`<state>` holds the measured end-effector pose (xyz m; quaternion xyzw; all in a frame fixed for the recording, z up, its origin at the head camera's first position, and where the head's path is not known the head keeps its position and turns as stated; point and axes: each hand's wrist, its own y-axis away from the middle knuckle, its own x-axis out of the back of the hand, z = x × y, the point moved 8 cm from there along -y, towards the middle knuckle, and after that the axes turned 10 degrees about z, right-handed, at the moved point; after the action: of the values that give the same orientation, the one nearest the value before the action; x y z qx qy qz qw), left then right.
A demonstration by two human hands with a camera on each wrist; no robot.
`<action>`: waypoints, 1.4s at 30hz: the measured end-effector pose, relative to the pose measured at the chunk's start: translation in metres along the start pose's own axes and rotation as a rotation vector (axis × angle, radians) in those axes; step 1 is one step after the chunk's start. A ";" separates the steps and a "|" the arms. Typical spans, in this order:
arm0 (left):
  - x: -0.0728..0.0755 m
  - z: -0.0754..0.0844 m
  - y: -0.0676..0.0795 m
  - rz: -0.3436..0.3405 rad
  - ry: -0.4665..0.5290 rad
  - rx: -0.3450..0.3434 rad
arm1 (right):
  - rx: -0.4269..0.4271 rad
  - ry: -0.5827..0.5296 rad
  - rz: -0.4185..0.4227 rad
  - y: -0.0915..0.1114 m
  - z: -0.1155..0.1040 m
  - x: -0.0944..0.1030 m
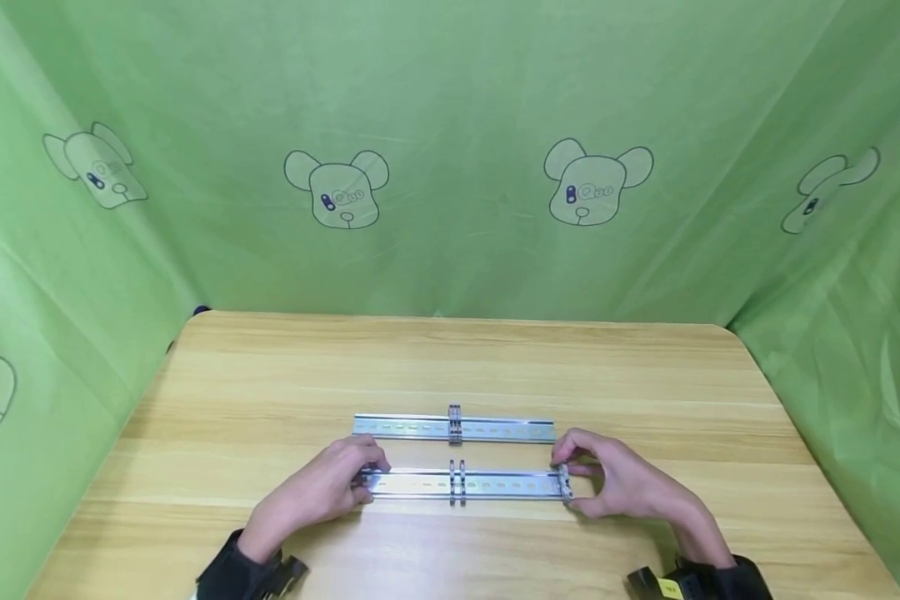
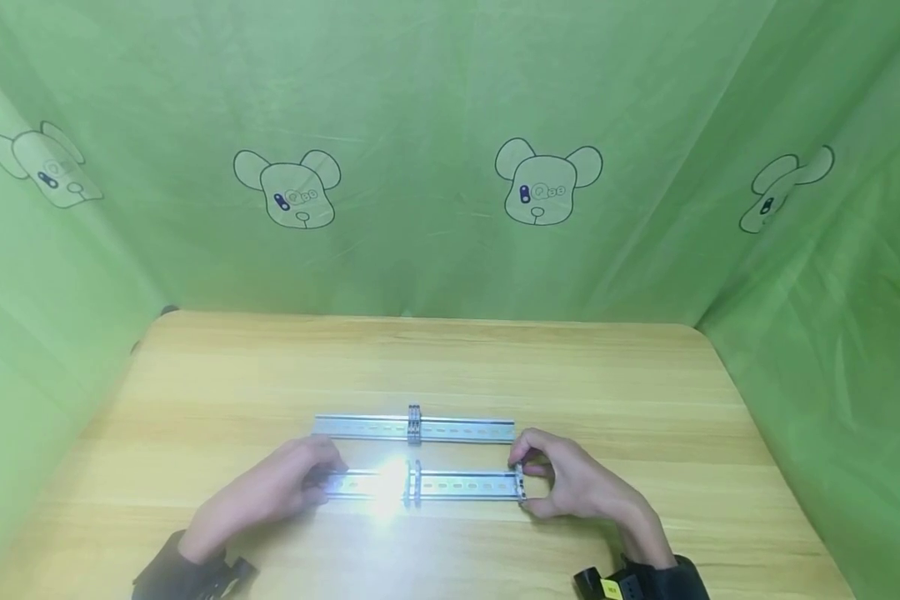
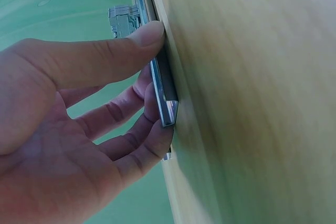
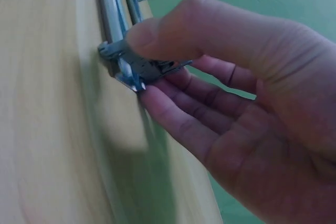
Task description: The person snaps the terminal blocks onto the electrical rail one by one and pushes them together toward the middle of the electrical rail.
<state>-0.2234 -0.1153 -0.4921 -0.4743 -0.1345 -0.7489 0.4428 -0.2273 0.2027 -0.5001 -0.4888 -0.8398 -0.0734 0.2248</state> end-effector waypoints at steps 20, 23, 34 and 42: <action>0.001 0.004 0.002 -0.014 0.009 0.014 | 0.129 0.206 0.083 -0.021 -0.023 -0.040; 0.001 0.004 0.002 -0.010 0.005 0.011 | 0.134 0.218 0.101 -0.023 -0.024 -0.044; 0.000 0.001 0.000 -0.009 0.003 0.011 | 0.214 0.259 0.191 -0.033 -0.060 -0.059; 0.000 0.001 -0.001 -0.011 0.011 0.015 | 0.230 0.273 0.213 -0.038 -0.061 -0.068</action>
<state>-0.2232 -0.1141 -0.4911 -0.4662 -0.1404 -0.7528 0.4431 -0.2126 0.1084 -0.4733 -0.5314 -0.7478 -0.0183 0.3975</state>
